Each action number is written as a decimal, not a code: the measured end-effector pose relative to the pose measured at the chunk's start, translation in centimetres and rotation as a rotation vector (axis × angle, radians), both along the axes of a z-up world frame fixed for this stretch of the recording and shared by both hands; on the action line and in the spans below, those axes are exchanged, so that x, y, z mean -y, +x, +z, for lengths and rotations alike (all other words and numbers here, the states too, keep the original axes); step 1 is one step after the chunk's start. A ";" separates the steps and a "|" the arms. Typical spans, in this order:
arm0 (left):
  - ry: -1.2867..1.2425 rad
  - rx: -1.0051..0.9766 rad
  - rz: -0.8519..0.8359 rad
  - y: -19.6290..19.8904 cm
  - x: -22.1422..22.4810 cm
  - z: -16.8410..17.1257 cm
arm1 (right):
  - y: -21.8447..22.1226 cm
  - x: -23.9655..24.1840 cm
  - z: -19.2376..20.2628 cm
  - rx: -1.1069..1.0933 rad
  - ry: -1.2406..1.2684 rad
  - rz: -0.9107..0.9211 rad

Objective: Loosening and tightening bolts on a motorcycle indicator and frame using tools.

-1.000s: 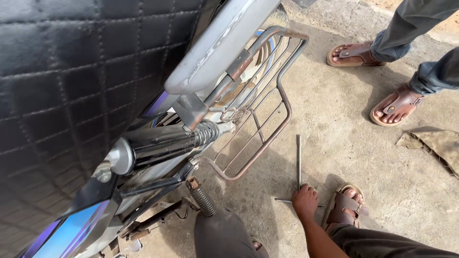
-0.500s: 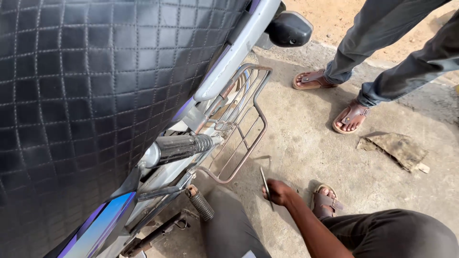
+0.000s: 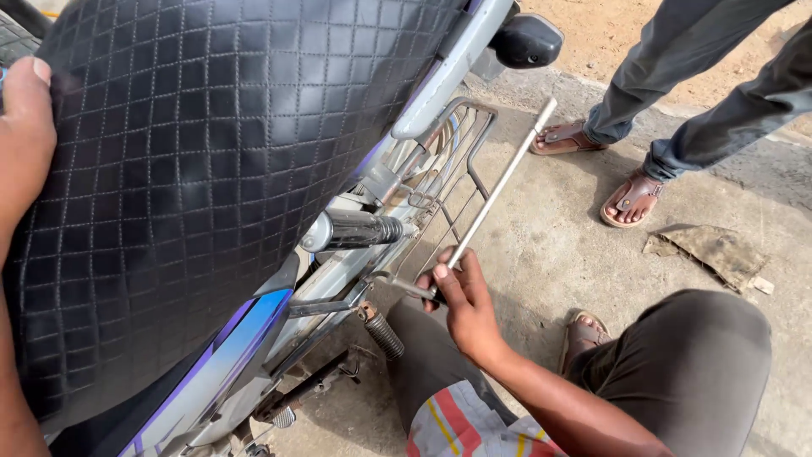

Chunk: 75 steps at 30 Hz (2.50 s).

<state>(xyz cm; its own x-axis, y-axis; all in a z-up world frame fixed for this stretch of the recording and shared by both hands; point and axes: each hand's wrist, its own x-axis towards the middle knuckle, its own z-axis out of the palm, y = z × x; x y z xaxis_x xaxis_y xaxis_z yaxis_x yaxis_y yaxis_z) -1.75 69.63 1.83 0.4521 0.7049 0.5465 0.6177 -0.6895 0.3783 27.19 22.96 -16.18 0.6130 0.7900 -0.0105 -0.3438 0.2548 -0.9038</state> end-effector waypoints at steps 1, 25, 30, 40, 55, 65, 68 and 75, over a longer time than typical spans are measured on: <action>-0.010 -0.001 -0.010 1.4 2.1 -0.5 | -0.3 -0.4 1.3 0.060 0.008 0.067; 0.127 0.030 0.113 3.3 9.7 3.1 | 2.0 -6.7 7.5 0.014 0.042 0.309; 0.143 0.017 0.142 2.9 9.8 2.9 | 1.8 -6.2 7.6 0.065 0.045 0.310; 0.184 -0.013 0.091 1.7 7.0 1.5 | 1.9 -7.0 7.3 0.033 0.069 0.321; 0.156 0.008 0.010 1.4 8.3 3.1 | -0.3 -9.1 9.4 -0.535 0.534 0.301; 0.699 -0.045 0.060 5.8 23.3 4.6 | 0.9 -8.4 10.7 -0.941 0.699 0.417; 0.731 0.270 -0.099 9.6 33.6 -1.8 | 1.2 -8.1 11.5 -1.033 0.742 0.458; -0.215 0.752 -0.113 20.1 41.5 -10.5 | 1.7 -7.9 10.6 -1.040 0.847 0.554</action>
<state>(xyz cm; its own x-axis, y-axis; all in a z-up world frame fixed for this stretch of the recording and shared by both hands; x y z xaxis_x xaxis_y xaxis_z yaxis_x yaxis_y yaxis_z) 18.32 28.10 -8.62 0.0901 0.8019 0.5906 0.0738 -0.5968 0.7990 28.84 30.82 -5.63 0.2388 0.9135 0.3295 -0.9674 0.1943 0.1623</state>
